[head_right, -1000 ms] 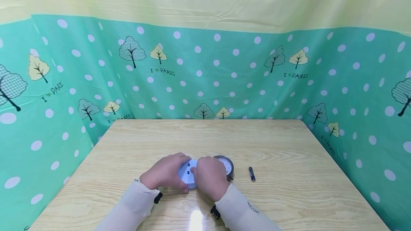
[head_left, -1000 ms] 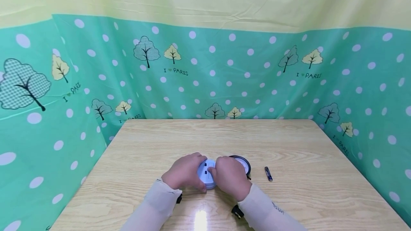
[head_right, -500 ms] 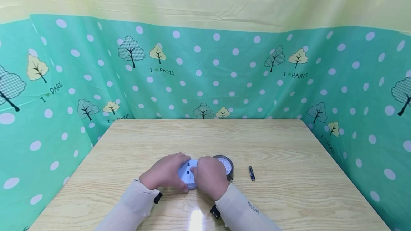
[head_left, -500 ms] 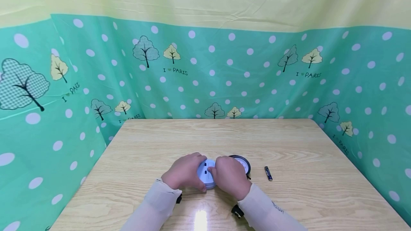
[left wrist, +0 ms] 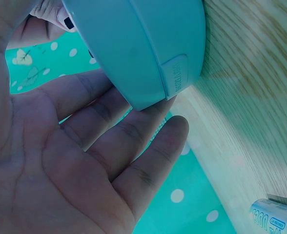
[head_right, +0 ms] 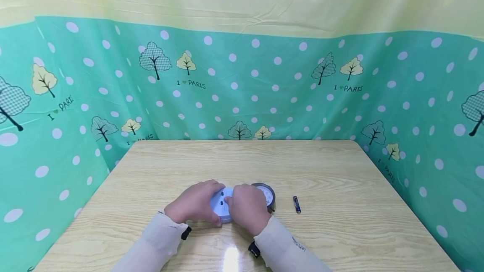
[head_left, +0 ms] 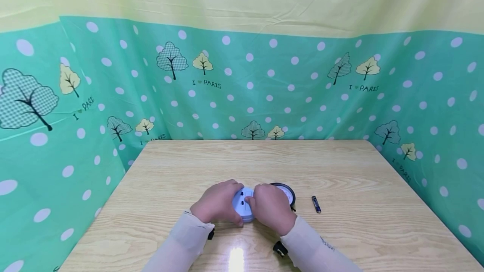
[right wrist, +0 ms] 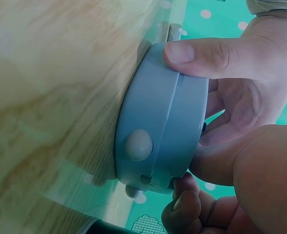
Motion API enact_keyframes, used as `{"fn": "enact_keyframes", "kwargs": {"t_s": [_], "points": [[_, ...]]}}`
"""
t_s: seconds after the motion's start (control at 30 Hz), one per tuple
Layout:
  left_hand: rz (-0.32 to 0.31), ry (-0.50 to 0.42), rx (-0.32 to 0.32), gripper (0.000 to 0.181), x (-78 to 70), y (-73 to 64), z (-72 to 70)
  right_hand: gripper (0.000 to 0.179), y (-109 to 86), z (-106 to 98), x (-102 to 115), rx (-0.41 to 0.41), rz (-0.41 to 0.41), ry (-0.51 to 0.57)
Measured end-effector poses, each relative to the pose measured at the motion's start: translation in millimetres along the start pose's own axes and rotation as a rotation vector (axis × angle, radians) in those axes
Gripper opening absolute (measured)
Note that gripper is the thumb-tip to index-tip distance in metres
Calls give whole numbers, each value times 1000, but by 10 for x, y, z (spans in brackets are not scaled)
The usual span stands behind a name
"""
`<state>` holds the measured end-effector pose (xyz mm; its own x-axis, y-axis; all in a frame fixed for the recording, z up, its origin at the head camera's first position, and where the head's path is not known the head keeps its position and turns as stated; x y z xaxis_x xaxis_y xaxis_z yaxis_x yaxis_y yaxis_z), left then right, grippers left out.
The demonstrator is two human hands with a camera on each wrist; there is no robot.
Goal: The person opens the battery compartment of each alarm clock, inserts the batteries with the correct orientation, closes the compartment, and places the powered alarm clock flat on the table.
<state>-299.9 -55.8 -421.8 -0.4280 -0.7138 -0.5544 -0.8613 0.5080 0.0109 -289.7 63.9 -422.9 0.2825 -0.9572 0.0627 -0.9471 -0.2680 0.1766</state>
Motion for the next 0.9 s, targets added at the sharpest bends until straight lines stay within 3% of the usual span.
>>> {"fn": "enact_keyframes", "kwargs": {"t_s": [0.9], "points": [[1, 15, 8, 101, 32, 18, 29, 33, 14, 31, -23, 30, 3, 21]]}}
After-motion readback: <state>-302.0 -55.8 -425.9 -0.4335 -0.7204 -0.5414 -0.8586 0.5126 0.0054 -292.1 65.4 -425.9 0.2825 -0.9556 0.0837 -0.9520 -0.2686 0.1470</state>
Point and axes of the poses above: each hand's wrist, its own y-axis towards the middle knuckle, its own z-axis out of the palm, x = y × z, the point moved 8 cm from there along y, towards the middle knuckle, and after that the axes turned 15 degrees about -y, right-handed, at the moved point
